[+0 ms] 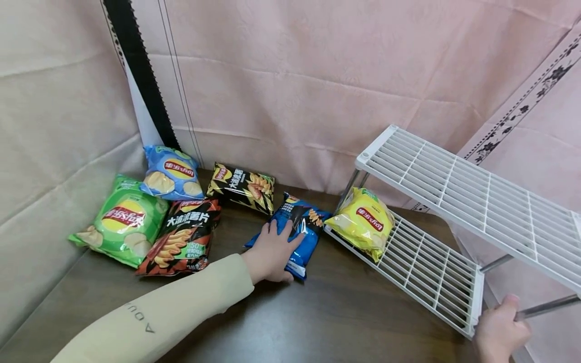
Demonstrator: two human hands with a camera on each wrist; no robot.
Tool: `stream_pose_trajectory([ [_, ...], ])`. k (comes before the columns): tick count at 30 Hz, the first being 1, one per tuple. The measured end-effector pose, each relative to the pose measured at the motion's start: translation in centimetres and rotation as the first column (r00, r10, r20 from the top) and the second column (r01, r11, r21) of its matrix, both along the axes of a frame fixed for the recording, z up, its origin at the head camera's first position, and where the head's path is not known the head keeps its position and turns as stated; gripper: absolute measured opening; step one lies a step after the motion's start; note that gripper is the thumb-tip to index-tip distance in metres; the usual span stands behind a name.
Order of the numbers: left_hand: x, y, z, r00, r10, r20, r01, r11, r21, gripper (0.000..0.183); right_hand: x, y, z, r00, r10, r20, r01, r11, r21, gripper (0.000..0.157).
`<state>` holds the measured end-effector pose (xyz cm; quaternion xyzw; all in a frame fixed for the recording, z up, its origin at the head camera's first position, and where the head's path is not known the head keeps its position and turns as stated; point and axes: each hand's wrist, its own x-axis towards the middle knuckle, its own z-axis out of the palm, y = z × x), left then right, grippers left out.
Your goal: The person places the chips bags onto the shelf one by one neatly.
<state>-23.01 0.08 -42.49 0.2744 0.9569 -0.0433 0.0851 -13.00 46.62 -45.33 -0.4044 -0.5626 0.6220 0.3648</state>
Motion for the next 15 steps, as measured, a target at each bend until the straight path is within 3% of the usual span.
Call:
stream_pose_trajectory([
  [4,0.7,0.4,1.1,0.996,0.072,0.056,-0.075,0.996,0.053,0.101,0.3,0.0,0.0,1.000,0.000,0.008,0.000,1.000,-0.001,0.053],
  [7,0.9,2.3,1.7,0.982,0.187,0.004,-0.186,0.980,0.066,0.103,0.4,0.0,0.2,1.000,-0.008,0.014,0.008,1.000,0.006,0.051],
  [11,0.6,5.7,2.0,0.927,0.367,-0.076,-0.368,0.930,0.000,0.109,0.3,0.1,0.1,1.000,-0.008,0.008,0.008,1.000,0.008,0.049],
  [15,-0.3,8.1,1.4,0.859,0.505,-0.083,-0.511,0.852,-0.109,0.107,0.1,0.1,-0.1,1.000,-0.006,0.007,0.006,1.000,0.009,0.051],
])
